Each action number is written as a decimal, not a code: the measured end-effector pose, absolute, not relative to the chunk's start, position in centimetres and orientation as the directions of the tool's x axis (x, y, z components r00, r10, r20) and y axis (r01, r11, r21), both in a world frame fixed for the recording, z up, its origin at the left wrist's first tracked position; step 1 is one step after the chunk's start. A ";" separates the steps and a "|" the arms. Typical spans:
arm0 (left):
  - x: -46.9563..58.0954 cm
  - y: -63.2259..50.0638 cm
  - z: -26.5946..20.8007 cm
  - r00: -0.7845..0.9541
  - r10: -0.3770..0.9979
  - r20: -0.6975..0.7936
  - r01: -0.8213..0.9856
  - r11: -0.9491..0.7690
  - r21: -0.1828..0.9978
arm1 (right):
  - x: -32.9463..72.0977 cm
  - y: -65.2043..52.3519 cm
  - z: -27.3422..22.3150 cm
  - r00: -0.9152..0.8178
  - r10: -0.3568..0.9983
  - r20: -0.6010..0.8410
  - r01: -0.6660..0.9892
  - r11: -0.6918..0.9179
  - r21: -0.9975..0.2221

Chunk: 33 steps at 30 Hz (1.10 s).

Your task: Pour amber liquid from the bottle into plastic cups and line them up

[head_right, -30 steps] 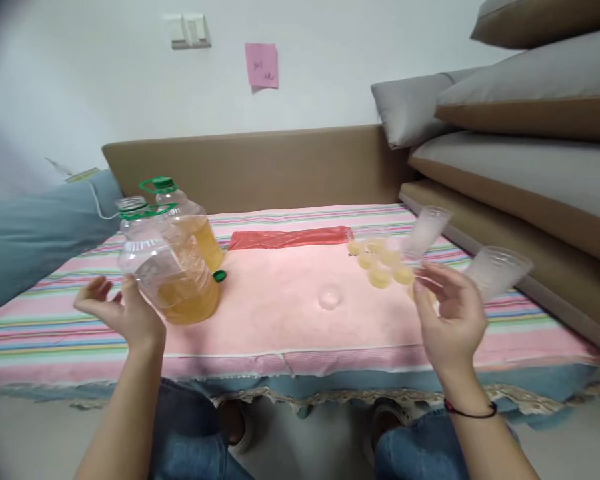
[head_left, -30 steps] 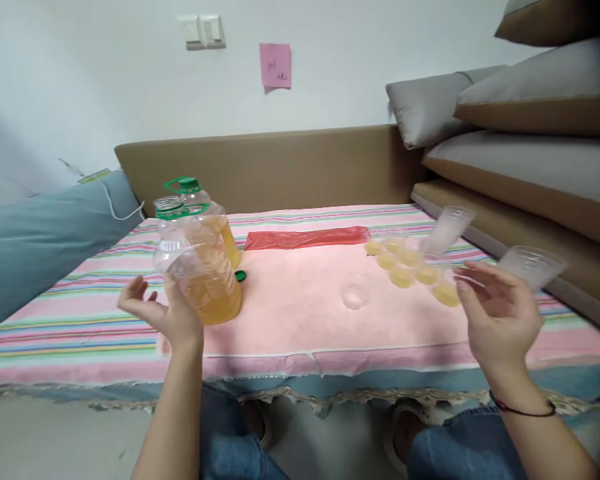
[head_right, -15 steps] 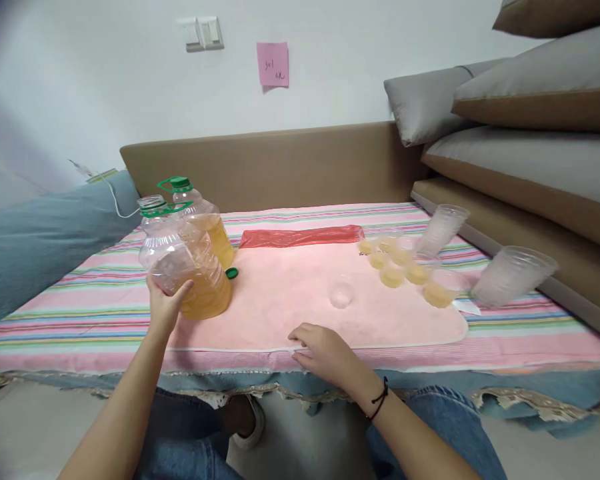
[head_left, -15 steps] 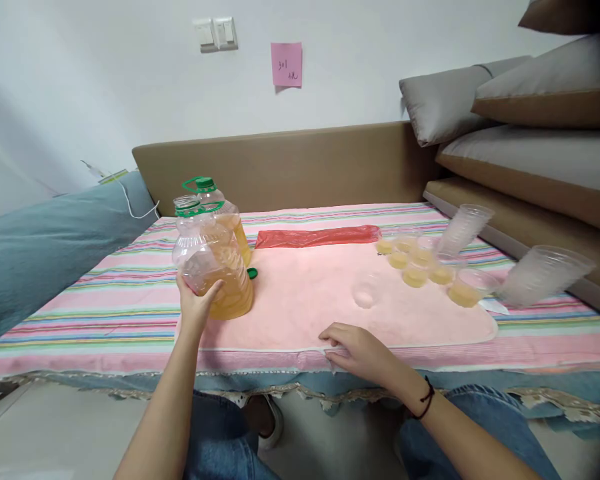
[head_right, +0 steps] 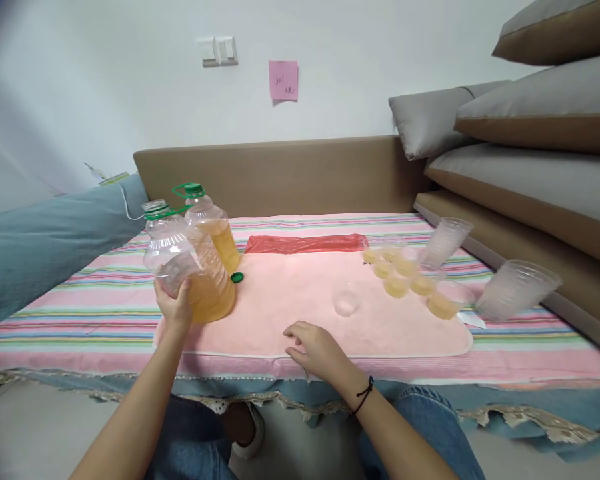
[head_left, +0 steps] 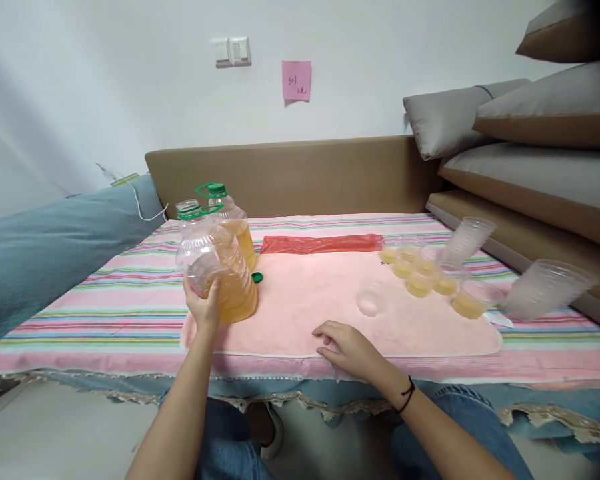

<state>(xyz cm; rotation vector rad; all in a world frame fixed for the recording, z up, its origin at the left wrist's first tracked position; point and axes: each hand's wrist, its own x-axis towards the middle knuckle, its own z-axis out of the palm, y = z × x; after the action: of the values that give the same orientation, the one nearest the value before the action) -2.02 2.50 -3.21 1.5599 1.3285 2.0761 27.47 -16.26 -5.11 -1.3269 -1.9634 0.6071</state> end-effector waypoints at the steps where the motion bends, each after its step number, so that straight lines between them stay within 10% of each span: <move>1: -2.0 2.5 -3.2 -0.417 0.638 0.647 0.321 -0.563 0.761 | 27.4 -16.1 -5.2 -0.243 0.930 0.275 0.612 0.367 -0.701; 33: 2.6 -2.8 -1.7 -0.305 0.746 0.592 0.242 -0.540 0.806 | 23.6 -13.4 -8.7 -0.104 0.950 0.296 0.398 0.312 -0.863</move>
<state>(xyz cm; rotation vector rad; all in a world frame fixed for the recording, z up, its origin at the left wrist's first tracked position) 2.61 -2.84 -1.70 1.5745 1.2448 1.9044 23.63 -13.43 -8.74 -1.2342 -1.6734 0.7653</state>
